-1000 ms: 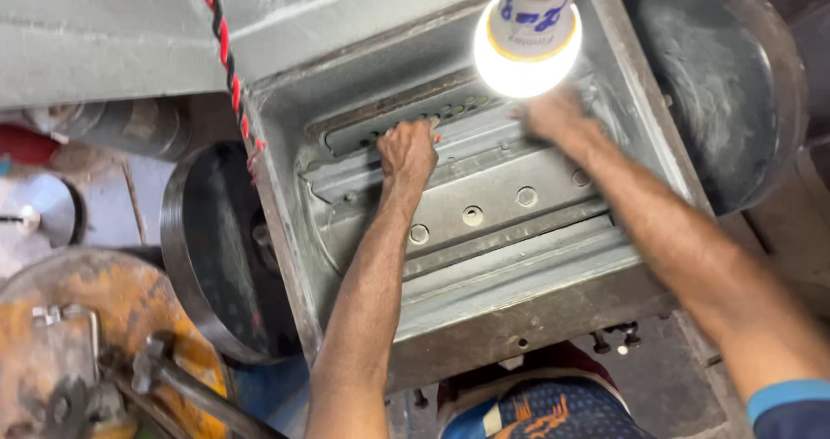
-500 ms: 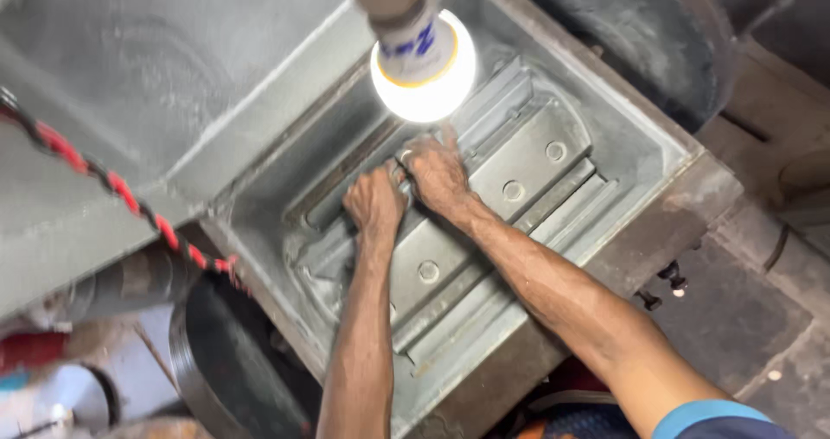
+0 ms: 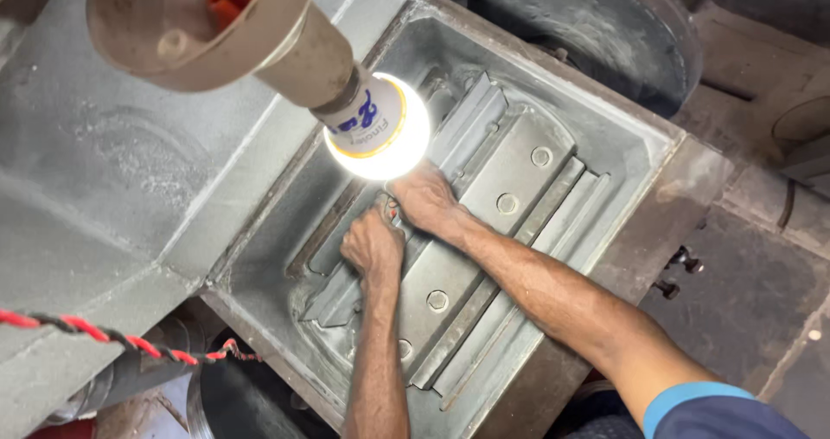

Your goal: The person adjusts a metal plate inside a large industrial machine by hand, then uses a wrench to tighten bolts on the machine's frame. The person continues to adjust the internal plate and components.

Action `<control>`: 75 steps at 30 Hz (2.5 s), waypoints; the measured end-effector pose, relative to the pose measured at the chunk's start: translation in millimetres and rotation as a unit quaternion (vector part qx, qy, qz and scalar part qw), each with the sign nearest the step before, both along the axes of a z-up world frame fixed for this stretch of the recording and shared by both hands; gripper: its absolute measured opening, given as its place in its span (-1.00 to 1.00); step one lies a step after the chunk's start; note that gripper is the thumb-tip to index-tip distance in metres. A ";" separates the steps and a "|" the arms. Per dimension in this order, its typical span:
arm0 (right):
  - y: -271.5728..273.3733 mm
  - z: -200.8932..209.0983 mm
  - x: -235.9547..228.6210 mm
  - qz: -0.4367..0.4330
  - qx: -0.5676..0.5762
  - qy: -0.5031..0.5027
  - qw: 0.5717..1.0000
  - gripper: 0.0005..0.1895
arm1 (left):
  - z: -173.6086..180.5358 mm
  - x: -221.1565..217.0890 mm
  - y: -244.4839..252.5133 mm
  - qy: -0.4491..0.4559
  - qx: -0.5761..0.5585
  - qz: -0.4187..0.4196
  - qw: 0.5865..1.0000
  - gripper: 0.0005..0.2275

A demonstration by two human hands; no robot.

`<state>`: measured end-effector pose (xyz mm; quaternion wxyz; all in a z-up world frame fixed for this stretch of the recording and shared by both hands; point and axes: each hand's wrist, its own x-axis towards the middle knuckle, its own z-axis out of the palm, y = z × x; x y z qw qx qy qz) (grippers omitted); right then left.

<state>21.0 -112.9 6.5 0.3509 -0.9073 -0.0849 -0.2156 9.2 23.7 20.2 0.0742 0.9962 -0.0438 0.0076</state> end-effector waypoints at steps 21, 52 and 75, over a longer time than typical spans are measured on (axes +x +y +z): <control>5.5 -2.6 -4.7 -0.019 -0.035 0.082 0.996 -0.85 | 3.6 -1.3 -0.3 0.014 -0.013 0.024 1.000 -0.79; 1.3 -9.2 -0.7 0.044 -0.097 0.046 0.993 -0.89 | -12.1 -2.6 3.5 -0.003 -0.045 0.044 0.998 -0.88; 0.7 -10.7 -2.8 0.065 -0.062 -0.005 0.996 -0.85 | 0.0 -20.4 2.7 -0.115 -0.104 -0.064 0.986 -0.80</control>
